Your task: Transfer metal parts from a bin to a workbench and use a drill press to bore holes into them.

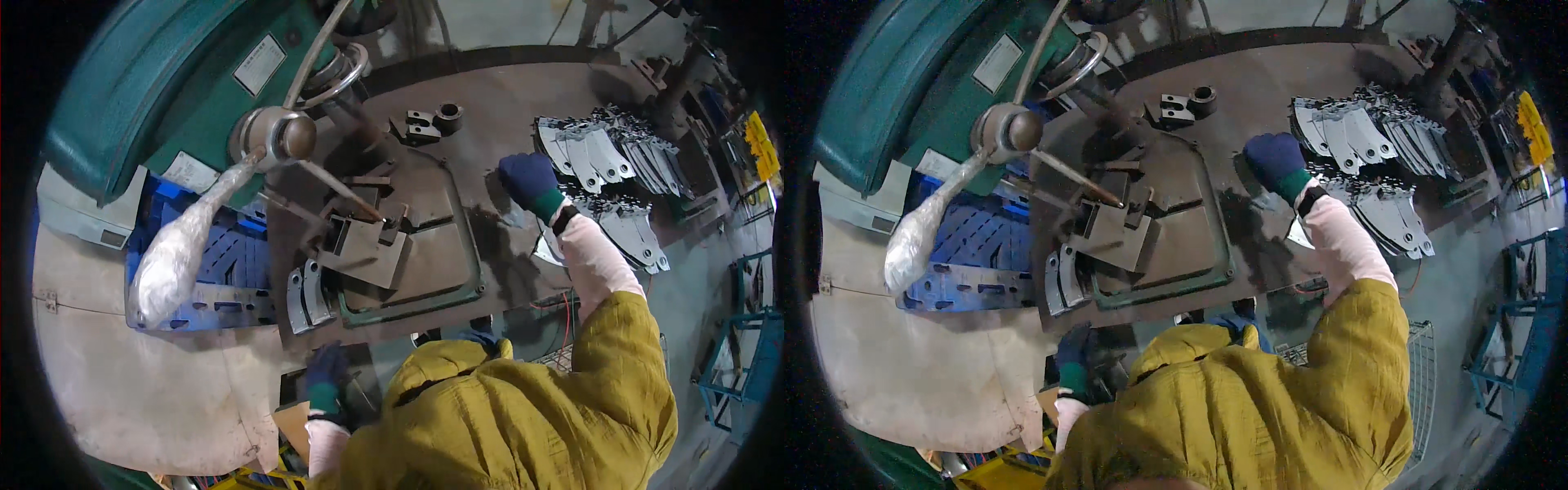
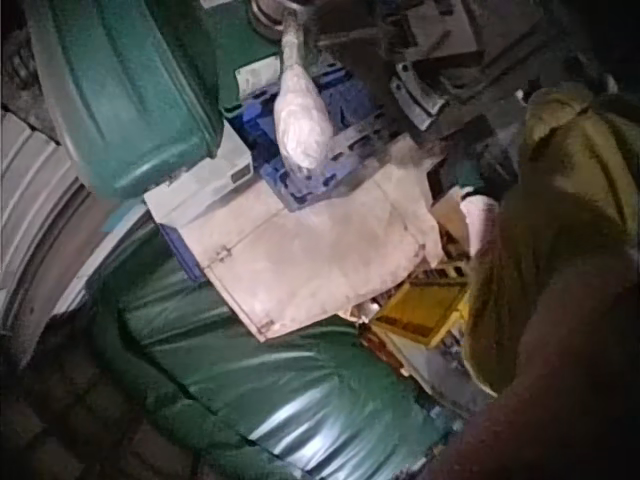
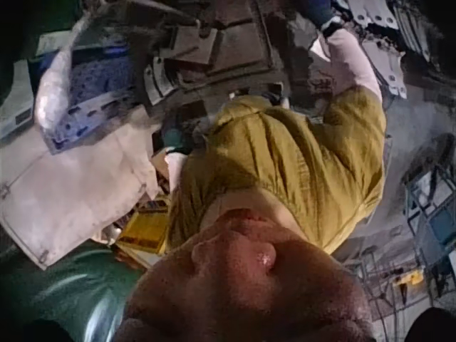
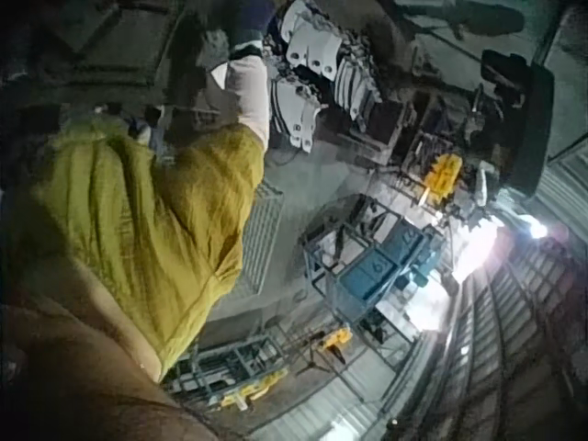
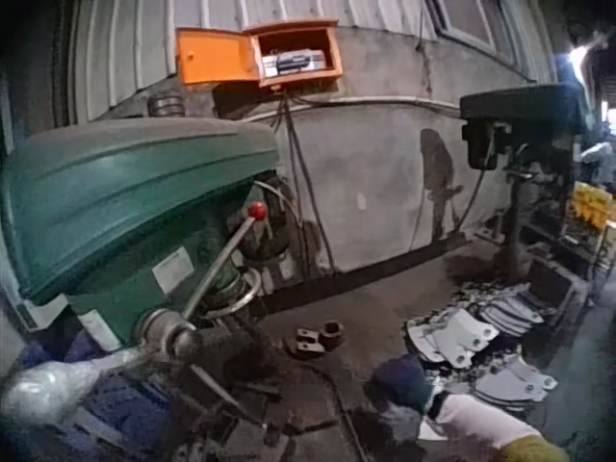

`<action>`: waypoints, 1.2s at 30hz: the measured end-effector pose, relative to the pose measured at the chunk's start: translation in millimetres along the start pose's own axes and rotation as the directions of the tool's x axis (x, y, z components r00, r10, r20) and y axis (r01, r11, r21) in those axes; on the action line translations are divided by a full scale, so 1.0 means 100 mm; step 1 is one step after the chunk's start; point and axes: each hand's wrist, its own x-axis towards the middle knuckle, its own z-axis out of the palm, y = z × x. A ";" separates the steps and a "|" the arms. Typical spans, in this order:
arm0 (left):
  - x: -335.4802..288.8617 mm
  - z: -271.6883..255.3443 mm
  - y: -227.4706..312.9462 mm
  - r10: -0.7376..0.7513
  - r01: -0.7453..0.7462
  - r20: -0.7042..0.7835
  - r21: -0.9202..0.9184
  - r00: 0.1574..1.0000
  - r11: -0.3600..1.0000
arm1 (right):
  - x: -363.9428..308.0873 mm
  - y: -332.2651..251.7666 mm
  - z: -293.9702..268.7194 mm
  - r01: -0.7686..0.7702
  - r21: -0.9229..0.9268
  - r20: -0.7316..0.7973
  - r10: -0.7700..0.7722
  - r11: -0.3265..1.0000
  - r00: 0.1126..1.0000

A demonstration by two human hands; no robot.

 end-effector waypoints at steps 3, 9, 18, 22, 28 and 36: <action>0.56 0.00 0.36 0.116 -0.069 0.125 -0.328 0.985 0.942 | -0.14 -0.16 -0.36 0.084 -0.131 -0.275 -0.117 0.988 0.954; 1.31 -0.20 1.46 0.407 0.723 0.605 -0.636 0.685 -0.270 | -0.16 -0.88 -1.20 0.310 -0.255 -0.514 -0.400 0.916 0.759; 1.24 -0.47 1.44 0.345 0.727 0.755 -0.244 0.558 -0.642 | -0.48 -2.12 -1.56 0.720 0.160 -0.641 -0.484 0.675 0.596; 1.02 -0.47 0.86 0.338 0.656 0.563 -0.651 0.755 -0.382 | -0.46 -2.40 -1.64 0.723 0.180 -0.609 -0.501 0.667 0.614; 1.00 -0.19 0.25 0.264 0.051 0.074 -0.994 0.962 0.091 | -0.16 -2.21 -2.22 0.482 0.515 -0.338 -0.349 0.709 0.874; 1.38 0.24 0.05 -0.023 0.290 0.290 -0.957 0.957 -0.008 | 0.32 -2.21 -2.39 -0.199 0.890 0.174 -0.097 -0.410 0.980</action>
